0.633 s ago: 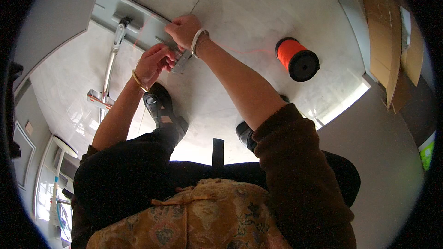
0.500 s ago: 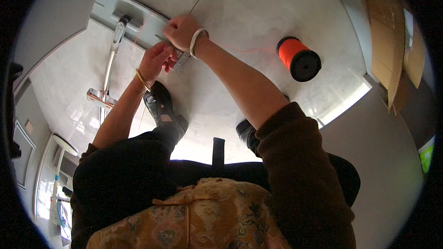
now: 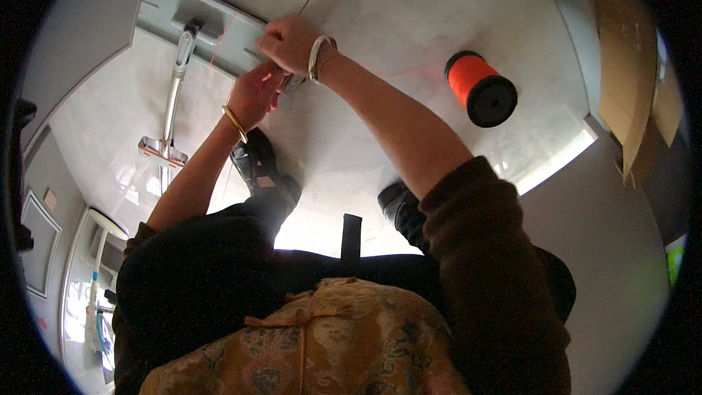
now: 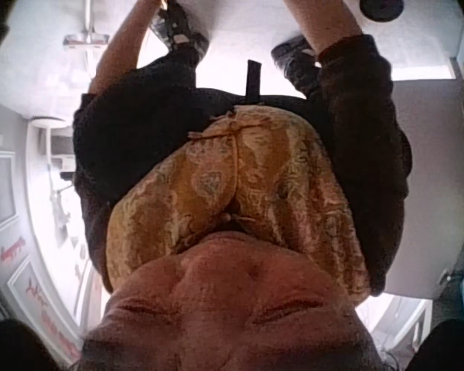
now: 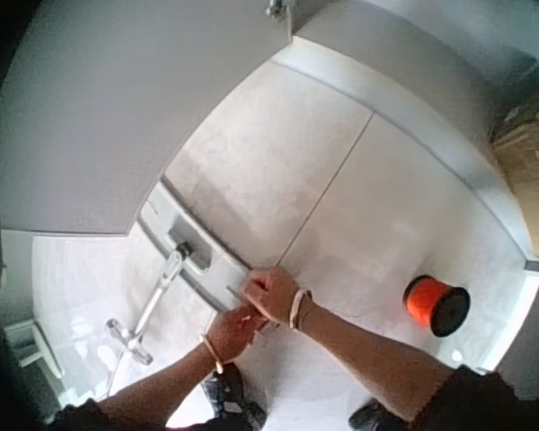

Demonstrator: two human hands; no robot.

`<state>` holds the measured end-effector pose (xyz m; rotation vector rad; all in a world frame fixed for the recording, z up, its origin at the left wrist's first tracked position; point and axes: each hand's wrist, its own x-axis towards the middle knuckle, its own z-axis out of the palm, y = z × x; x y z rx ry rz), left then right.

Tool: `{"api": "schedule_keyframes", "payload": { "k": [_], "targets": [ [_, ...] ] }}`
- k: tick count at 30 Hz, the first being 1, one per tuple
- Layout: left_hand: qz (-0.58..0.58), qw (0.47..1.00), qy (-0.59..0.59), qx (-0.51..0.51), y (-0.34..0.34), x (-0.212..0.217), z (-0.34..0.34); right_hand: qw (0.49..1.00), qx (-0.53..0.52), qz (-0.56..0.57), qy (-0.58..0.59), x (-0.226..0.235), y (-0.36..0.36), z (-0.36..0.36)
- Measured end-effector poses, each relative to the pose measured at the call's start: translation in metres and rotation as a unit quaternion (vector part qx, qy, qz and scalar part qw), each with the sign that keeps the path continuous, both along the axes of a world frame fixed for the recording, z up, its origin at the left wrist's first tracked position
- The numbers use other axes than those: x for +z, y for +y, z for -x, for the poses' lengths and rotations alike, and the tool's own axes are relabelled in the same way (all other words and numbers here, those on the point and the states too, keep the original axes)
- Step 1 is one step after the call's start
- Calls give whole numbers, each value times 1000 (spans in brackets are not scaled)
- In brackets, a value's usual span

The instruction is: The person attaches a red string to a mop head, then retrieves a red mop pad from a cabinet and places it on the mop head. The person then closes the cabinet and holds the assembled mop.

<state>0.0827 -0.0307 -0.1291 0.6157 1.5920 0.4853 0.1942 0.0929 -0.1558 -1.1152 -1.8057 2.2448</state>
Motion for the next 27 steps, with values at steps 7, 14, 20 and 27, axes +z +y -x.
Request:
{"api": "schedule_keyframes", "payload": {
  "k": [7,14,20,27],
  "targets": [
    [0,999,-42,31,-6,-6,0,998,-2,60,3,16,24,-24],
    [-32,999,-3,24,-17,-15,-3,970,227,-71,-44,58,19,-1],
    [-33,999,31,-18,-23,-23,-2,918,301,-252,-65,86,11,43],
    [-54,988,-94,114,-24,-20,-1,921,211,-309,-110,74,78,5]
  ]
}}
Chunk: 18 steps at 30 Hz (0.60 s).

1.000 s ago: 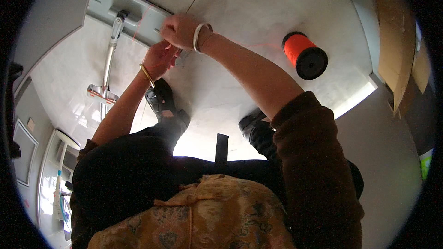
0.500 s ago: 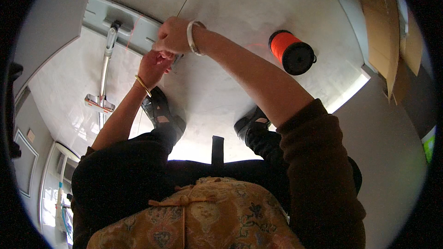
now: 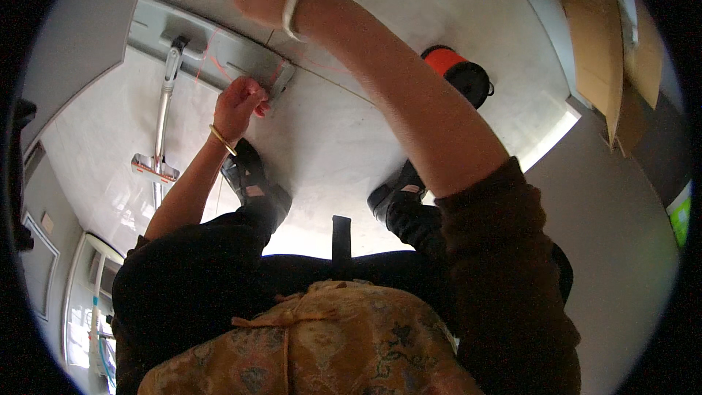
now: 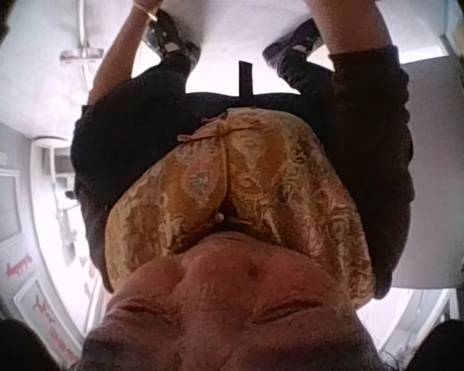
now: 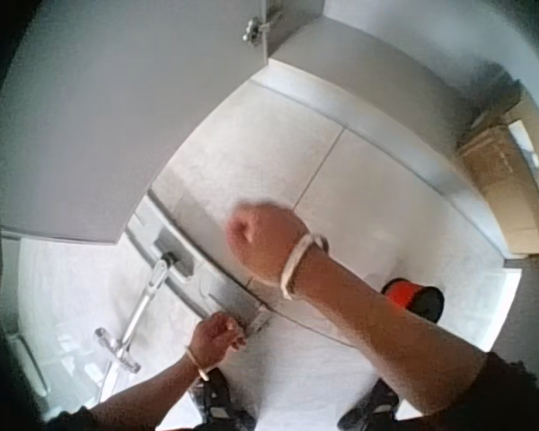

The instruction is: The person attaches a red string to a mop head, then retrieves a red mop pad from a cabinet and places it on the mop head. The person then closes the cabinet and holds the assembled mop.

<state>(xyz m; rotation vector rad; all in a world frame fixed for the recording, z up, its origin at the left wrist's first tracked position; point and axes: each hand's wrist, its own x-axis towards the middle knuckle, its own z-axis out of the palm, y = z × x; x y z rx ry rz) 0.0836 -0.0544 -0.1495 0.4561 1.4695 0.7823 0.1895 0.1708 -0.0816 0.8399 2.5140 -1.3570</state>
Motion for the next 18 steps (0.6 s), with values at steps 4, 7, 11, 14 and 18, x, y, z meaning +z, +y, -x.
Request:
{"api": "schedule_keyframes", "payload": {
  "k": [4,7,11,14,18],
  "targets": [
    [-5,1000,-4,0,0,1,1,989,106,46,-88,-21,-41,-23],
    [-22,1000,-8,6,-4,1,3,982,76,140,-105,-29,-77,-23],
    [-35,999,0,-10,-5,0,4,980,74,107,-150,-33,-83,-12],
    [-35,999,-8,-12,-5,1,4,980,90,84,-155,-31,-79,-9],
    [-40,999,-10,-10,-4,5,3,981,79,75,-162,-32,-85,-10]
  ]
}}
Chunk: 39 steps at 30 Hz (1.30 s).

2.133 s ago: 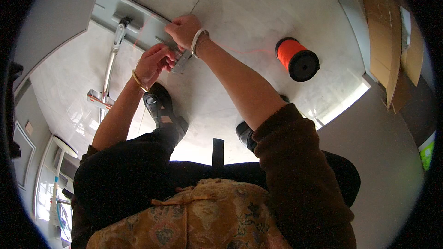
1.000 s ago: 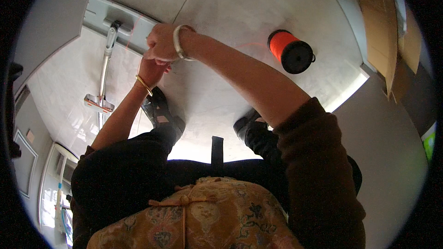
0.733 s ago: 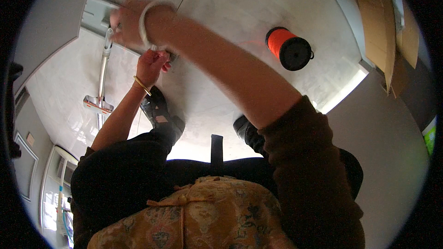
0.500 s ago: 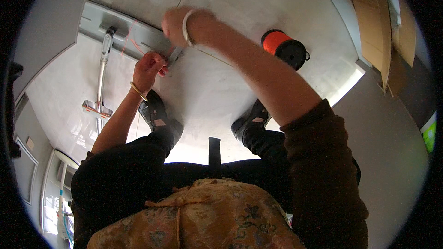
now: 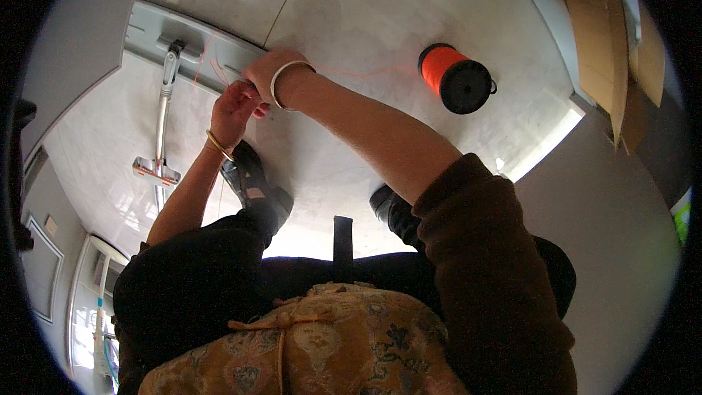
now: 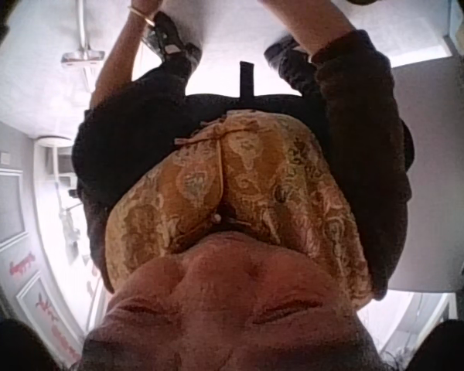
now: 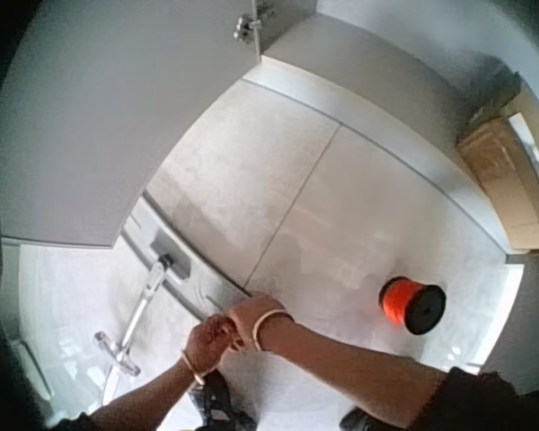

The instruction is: The person attaches a red string to a mop head, then retrieves a red mop pad from a cabinet and places it on the mop head. The person then closes the cabinet and holds the assembled mop.

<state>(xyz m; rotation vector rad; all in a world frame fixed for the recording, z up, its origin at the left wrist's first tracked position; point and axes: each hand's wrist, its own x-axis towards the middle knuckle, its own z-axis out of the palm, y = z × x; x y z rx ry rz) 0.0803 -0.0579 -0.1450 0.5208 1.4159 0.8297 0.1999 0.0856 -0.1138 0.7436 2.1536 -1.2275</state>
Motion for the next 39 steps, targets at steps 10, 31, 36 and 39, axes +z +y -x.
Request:
{"api": "schedule_keyframes", "payload": {
  "k": [10,31,36,39],
  "targets": [
    [72,993,-50,83,4,1,3,999,-10,-21,35,-4,-19,-15],
    [-23,993,120,0,4,0,2,980,-130,-105,107,-21,-46,-14],
    [-39,989,140,24,4,2,1,967,-169,-118,152,-26,-49,-20],
    [-74,970,232,-16,5,2,-1,972,-163,-111,129,-25,-48,-19]
  ]
}}
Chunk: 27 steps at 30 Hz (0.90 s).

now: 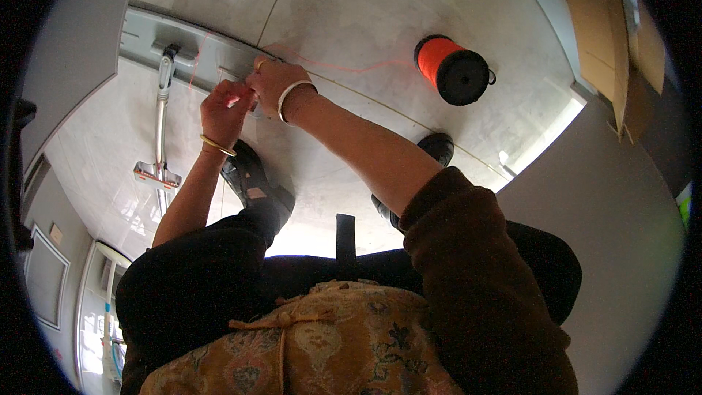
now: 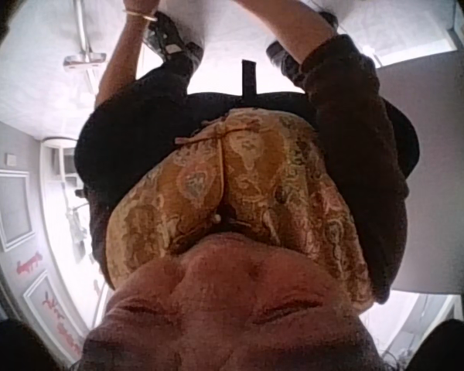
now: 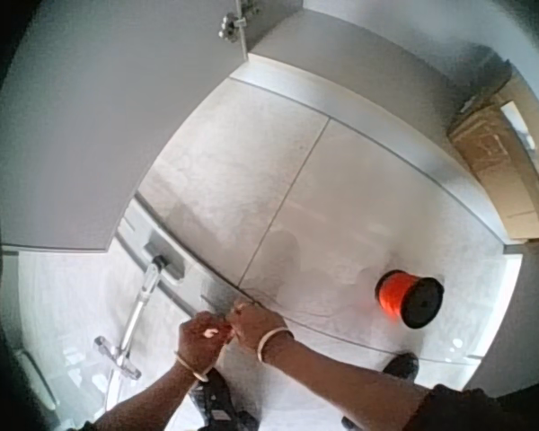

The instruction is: The person attaches a red string to a mop head, then retrieves a red mop pad from a cabinet and places it on the mop head. The person then closes the cabinet and holds the assembled mop.

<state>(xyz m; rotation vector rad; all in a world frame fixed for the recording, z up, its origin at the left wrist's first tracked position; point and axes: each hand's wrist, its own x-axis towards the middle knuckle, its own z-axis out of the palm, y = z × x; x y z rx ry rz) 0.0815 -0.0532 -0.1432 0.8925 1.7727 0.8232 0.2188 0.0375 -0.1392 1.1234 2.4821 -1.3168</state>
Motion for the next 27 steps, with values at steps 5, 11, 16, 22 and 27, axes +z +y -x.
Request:
{"api": "schedule_keyframes", "payload": {
  "k": [5,11,16,22,27],
  "targets": [
    [-30,999,19,1,1,-2,-6,999,8,15,-50,6,4,7],
    [-66,990,110,-62,7,-2,-4,998,9,13,-59,10,4,12],
    [-42,970,202,-128,12,-4,3,998,-13,-3,-55,12,2,8],
    [-69,974,197,-83,12,-1,4,994,43,46,-86,10,17,12],
    [-89,976,187,-62,9,2,1,990,66,87,-85,13,30,16]
  ]
}}
